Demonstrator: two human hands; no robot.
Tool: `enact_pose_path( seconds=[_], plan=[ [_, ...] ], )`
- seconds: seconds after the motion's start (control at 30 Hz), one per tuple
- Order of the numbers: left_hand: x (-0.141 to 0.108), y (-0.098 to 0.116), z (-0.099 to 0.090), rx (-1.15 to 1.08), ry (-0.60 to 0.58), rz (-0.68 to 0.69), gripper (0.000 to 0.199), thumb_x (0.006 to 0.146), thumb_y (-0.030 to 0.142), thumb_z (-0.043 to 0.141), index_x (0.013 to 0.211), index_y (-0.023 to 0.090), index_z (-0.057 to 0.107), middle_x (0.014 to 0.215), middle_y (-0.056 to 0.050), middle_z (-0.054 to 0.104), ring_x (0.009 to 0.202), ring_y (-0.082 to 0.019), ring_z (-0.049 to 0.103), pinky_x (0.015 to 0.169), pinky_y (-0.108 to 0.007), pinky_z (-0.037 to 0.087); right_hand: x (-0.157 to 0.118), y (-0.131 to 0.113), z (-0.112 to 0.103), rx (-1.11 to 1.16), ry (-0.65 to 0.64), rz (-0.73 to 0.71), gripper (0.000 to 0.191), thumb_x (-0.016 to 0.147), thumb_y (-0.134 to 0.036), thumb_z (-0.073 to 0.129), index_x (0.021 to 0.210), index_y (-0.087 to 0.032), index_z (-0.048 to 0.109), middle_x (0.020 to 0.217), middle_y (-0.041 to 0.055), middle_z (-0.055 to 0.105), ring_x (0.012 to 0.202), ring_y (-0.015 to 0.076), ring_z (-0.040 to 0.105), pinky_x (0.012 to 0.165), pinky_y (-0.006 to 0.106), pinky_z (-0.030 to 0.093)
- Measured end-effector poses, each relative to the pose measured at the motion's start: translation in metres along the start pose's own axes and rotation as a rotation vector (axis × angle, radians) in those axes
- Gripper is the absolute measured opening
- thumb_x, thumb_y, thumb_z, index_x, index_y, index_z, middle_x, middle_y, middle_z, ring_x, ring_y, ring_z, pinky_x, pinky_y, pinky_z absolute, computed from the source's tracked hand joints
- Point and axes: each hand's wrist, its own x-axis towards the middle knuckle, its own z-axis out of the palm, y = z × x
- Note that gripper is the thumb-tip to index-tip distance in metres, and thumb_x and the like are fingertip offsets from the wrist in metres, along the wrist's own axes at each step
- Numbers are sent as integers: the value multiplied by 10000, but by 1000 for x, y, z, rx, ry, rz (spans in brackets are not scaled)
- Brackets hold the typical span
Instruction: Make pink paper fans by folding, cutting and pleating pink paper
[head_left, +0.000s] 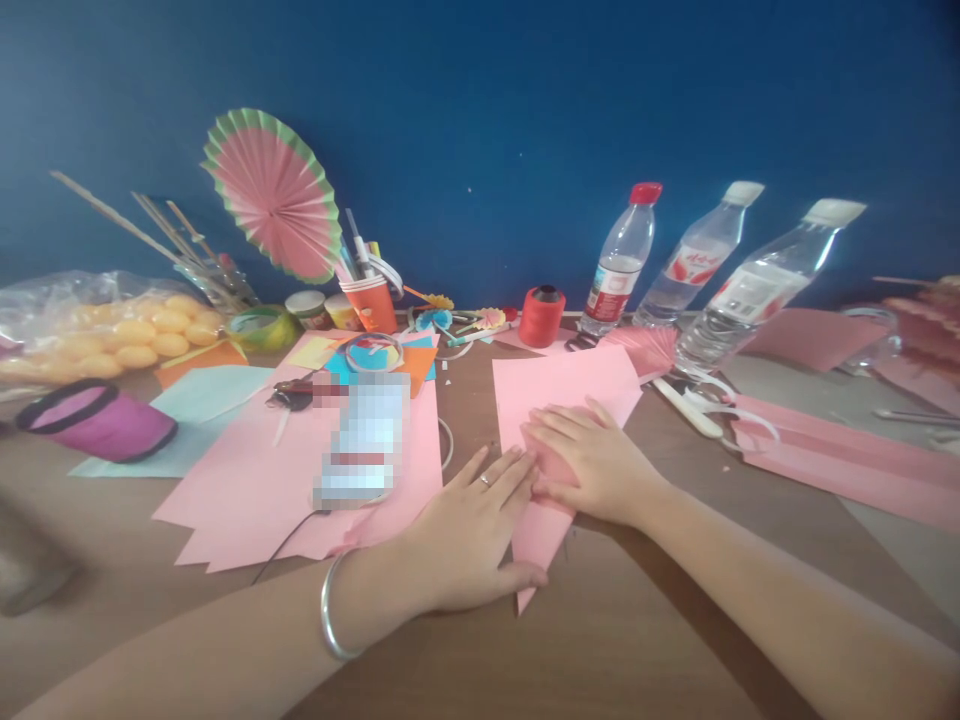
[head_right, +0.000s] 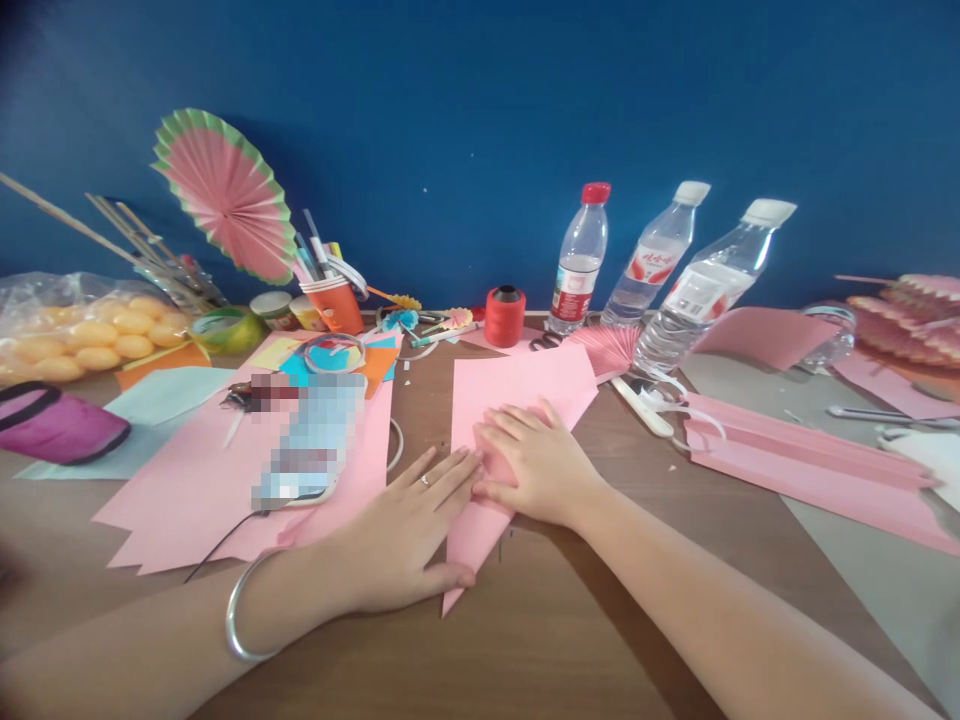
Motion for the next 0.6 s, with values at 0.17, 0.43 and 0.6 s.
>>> enact_pose_path(
  seconds=[0.17, 0.43, 0.6],
  plan=[
    [0, -1, 3, 2, -11, -4, 891, 806, 701, 391, 1420, 71, 255, 1483, -213, 251, 1388, -320, 157, 1113, -481, 102, 0, 1, 0, 5, 0, 0, 641, 844, -621, 430, 1332, -206, 454, 1392, 84, 457, 1282, 282, 383, 1083, 557, 120],
    [1, -1, 4, 16, -18, -11, 994, 747, 775, 377, 1422, 58, 247, 1487, -223, 232, 1391, -335, 126, 1111, -489, 84, 0, 1, 1, 1, -15, 3, 641, 848, -613, 426, 1342, -205, 444, 1400, 88, 445, 1283, 292, 379, 1071, 565, 144],
    [0, 0, 1, -29, -36, 3, 1116, 665, 842, 375, 1433, 51, 208, 1502, -231, 166, 1396, -345, 78, 1118, -493, 39, 0, 1, 1, 4, -2, 2, 642, 840, -615, 440, 1328, -199, 459, 1385, 89, 464, 1276, 289, 391, 1066, 572, 155]
  ],
)
